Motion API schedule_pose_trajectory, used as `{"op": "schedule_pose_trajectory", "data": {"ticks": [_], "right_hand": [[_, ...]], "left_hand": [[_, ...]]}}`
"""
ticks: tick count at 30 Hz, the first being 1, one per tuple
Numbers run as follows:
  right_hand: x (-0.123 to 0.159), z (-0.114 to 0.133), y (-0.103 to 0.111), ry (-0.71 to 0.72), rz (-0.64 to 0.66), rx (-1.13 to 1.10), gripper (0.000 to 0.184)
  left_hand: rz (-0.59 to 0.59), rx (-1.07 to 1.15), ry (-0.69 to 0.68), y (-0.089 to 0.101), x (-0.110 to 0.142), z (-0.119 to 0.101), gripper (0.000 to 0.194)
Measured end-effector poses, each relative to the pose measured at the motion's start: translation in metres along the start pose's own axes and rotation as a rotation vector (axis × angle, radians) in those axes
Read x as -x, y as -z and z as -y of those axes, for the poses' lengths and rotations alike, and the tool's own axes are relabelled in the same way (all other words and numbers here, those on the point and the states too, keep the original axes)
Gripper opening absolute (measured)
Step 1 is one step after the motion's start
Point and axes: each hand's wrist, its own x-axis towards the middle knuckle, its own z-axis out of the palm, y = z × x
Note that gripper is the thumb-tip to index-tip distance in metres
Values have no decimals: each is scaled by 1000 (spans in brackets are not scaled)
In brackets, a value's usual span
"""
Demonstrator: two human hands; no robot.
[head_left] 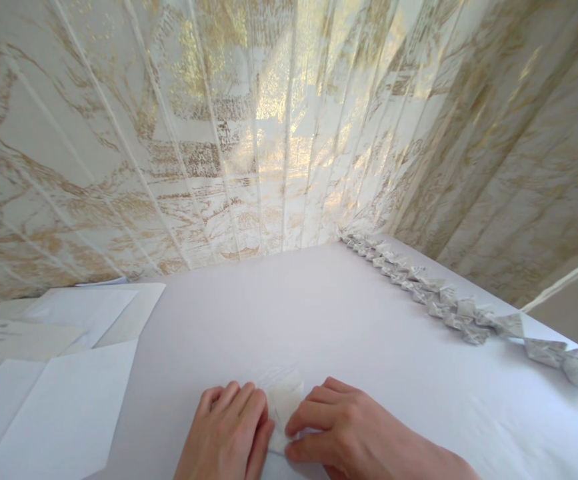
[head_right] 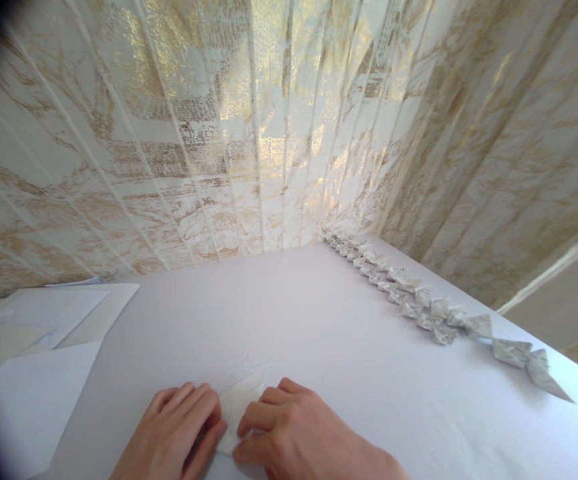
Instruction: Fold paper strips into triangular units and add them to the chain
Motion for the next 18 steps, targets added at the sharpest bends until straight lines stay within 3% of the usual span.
{"op": "schedule_pose_trajectory", "data": {"ticks": [6, 18], "right_hand": [[-5, -3, -14, 74, -59, 109, 2], [-9, -1, -25, 63, -108, 231, 7]], "left_hand": [[-25, -8, 13, 0, 0, -1, 13], [-115, 173, 108, -4, 4, -2, 11]]}}
